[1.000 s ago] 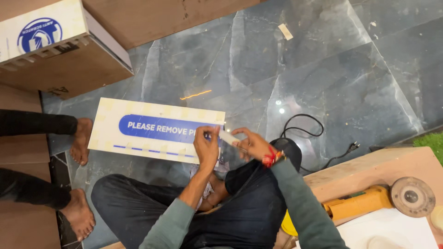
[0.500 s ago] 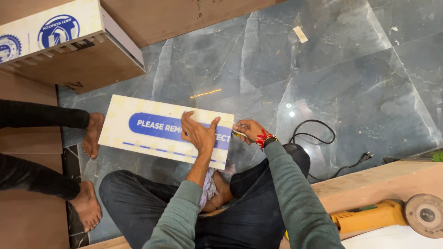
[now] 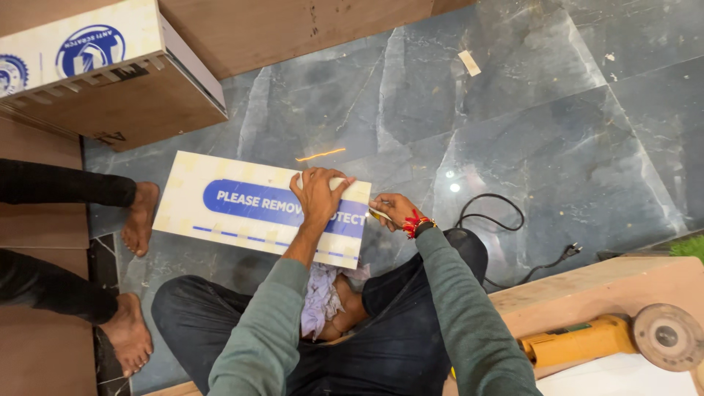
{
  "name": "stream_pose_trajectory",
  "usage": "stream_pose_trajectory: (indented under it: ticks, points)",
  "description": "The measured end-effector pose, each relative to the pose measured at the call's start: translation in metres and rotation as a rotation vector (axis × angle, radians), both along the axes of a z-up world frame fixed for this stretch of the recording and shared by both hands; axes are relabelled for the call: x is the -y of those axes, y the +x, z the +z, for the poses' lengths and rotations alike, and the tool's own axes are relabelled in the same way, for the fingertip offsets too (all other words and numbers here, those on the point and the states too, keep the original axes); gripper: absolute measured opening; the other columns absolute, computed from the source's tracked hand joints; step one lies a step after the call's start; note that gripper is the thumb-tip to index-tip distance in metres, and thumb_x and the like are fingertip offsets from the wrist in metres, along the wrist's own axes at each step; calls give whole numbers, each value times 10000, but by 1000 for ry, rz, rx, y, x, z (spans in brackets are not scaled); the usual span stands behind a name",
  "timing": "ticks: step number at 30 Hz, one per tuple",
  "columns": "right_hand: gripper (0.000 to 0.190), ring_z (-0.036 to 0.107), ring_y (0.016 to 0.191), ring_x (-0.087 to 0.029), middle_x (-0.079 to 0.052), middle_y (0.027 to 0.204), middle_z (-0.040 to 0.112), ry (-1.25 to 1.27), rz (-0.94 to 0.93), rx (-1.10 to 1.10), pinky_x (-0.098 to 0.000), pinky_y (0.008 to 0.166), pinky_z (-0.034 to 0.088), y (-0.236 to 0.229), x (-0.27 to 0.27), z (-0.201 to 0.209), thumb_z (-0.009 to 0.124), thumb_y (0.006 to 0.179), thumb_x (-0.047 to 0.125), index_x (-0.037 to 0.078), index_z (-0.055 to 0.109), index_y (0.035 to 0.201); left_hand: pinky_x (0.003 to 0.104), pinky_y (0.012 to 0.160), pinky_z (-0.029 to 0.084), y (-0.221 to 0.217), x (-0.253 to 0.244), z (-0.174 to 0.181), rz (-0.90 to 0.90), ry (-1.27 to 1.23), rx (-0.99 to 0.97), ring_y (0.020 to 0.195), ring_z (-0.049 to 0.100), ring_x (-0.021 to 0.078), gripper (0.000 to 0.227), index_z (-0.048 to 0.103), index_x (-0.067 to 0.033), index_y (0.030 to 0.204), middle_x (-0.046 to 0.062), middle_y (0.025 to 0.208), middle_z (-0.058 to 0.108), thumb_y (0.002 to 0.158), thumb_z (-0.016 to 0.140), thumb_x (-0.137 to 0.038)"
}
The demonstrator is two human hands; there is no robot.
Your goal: The person sits on the floor and applies yellow tape to a white board while smoothing it by hand.
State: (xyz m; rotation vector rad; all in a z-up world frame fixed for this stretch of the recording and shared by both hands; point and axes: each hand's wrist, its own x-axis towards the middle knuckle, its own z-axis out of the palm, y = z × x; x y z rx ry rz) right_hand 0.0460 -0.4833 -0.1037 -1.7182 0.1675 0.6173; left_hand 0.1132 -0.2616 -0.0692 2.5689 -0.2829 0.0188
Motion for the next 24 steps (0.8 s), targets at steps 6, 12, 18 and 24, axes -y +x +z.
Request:
stream_pose_trajectory:
  ticks: [6, 12, 18, 24]
  points:
    - [294, 535, 452, -121, -47, 656, 634, 47, -9, -25, -285, 428, 386, 8, -4, -14, 563, 1028, 356, 79, 660, 1004, 568, 1243, 205, -7, 14, -3, 5, -47, 93, 1291, 547, 230, 302, 738, -178, 1147, 8, 1250, 673, 1023, 637, -435]
    - [258, 525, 501, -118, -48, 703, 651, 44, 28, 87, -278, 477, 440, 3, -1, -40, 468, 1058, 204, 39, 655, 992, 651, 1178, 64, -51, 50, -19, -212, 4, 242, 1415, 361, 361, 480, 598, -116, 1273, 132, 1382, 540, 818, 692, -234]
    - [246, 560, 553, -151, -82, 718, 630, -50, -48, 138, -335, 536, 474, 4, -13, -37, 446, 998, 105, 43, 645, 1129, 658, 1248, 40, -46, 64, -8, -162, 70, 139, 1472, 333, 357, 438, 586, -102, 1225, 123, 1389, 527, 815, 711, -195]
    - [247, 656, 694, -352, -236, 782, 699, -585, -263, 620, -430, 638, 497, -35, -38, -20, 573, 940, 115, 35, 747, 1097, 692, 1196, 0, -48, 72, -17, -204, 191, 58, 1468, 283, 422, 606, 542, -52, 1252, 206, 1430, 471, 712, 779, -187]
